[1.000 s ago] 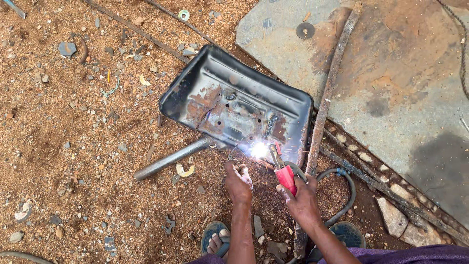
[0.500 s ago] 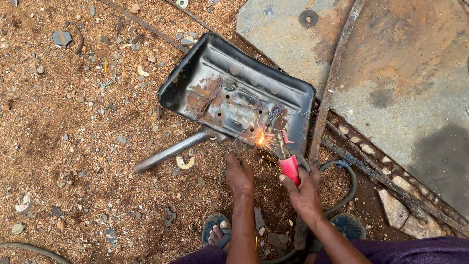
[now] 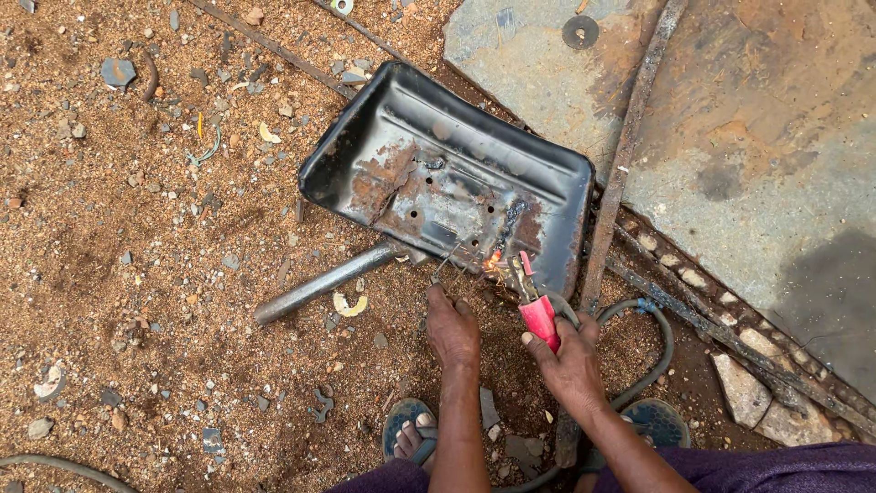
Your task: The person welds a small grid mesh piece onto a rusted metal tray panel, positioning the grid by hand while using a welding rod clamp to apply weld spots along the joints.
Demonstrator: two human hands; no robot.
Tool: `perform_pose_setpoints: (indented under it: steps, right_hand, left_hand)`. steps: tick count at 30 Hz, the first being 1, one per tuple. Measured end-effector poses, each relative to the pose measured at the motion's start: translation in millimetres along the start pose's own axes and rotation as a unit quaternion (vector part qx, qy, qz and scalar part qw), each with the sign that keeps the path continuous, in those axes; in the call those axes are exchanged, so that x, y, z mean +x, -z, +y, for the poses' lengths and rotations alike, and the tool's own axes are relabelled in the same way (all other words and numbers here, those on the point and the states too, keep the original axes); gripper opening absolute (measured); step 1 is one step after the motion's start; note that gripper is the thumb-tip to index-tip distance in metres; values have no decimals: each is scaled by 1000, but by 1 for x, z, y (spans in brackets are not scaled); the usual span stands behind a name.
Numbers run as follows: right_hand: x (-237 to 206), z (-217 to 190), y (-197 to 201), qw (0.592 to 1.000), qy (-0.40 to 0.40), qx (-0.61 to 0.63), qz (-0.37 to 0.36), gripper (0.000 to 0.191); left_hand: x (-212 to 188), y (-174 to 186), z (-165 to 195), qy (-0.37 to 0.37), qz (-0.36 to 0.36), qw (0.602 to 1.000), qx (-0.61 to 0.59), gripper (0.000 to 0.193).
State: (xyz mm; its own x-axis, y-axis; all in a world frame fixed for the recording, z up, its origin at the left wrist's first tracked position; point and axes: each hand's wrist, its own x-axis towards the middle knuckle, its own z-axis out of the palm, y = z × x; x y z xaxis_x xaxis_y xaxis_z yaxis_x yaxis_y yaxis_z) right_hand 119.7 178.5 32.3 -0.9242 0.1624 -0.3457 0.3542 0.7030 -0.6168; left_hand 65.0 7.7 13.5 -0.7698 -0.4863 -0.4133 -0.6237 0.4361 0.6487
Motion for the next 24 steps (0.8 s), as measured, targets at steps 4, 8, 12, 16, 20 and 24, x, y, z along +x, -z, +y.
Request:
perform_pose_setpoints:
  steps: [4, 8, 12, 16, 20, 24]
  right_hand:
    - [1, -1, -1, 999, -38, 18, -28, 52]
    - [1, -2, -1, 999, -26, 23, -17, 55]
    - [0, -2, -1, 999, -28, 11, -12, 52]
    - [1, 1, -2, 998, -32, 28, -37, 53]
    - [2, 4, -5, 998, -33, 24, -42, 54]
    - [2, 8, -7, 999, -23, 21, -39, 55]
  left_hand:
    - [1, -7, -9, 4, 10, 1000, 3, 20]
    - [7, -16, -19, 123, -4, 968, -219, 28]
    - [9, -18, -22, 40, 13, 994, -101, 23]
    - [5, -11, -13, -12, 24, 1000, -1, 23]
    - [1, -2, -2, 10, 8, 1000, -14, 32]
    - [-3, 0, 2, 10, 25, 1000, -16, 35]
